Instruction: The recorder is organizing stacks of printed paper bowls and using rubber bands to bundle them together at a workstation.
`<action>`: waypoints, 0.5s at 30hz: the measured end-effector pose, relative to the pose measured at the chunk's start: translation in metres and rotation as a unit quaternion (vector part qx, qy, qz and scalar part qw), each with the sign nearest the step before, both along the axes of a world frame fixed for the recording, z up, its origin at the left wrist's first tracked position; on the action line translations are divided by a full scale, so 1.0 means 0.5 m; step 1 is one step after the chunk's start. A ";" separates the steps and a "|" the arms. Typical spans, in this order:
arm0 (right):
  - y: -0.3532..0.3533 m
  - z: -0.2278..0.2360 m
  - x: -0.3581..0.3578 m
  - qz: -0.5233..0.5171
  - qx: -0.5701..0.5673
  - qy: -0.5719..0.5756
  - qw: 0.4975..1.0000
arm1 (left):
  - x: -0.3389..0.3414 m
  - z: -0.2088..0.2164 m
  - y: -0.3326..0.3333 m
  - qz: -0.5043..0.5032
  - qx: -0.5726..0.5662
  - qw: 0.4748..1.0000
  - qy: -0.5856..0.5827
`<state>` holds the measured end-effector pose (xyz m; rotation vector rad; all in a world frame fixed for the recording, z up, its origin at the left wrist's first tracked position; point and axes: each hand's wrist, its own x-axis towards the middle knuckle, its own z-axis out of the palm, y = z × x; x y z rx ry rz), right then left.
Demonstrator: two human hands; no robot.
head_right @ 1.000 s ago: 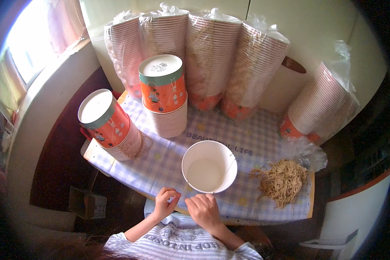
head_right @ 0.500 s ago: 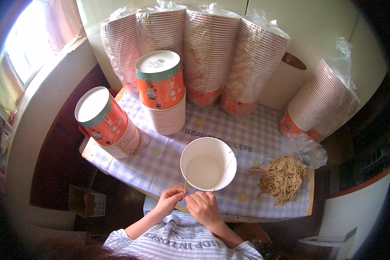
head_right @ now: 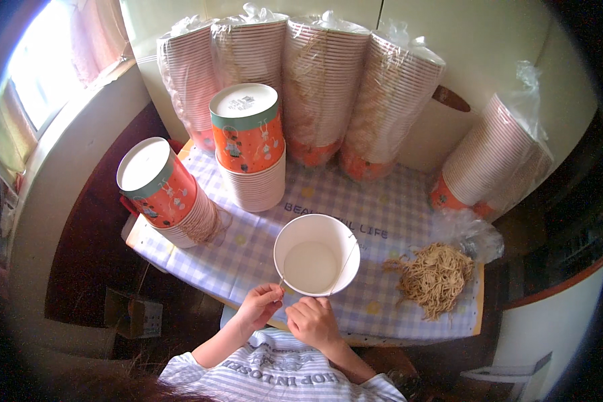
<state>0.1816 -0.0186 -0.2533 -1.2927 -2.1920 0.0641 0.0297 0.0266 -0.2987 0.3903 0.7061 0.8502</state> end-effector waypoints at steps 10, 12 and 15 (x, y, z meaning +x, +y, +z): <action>0.022 -0.003 0.038 0.073 -0.022 0.017 0.997 | 0.003 0.032 0.057 -0.002 0.034 0.997 0.067; 0.027 -0.004 0.050 0.083 -0.038 0.026 0.996 | 0.003 0.024 0.063 -0.021 0.047 0.997 0.065; 0.036 -0.006 0.071 0.032 -0.054 0.008 0.998 | 0.011 0.018 0.064 -0.032 0.051 0.996 0.068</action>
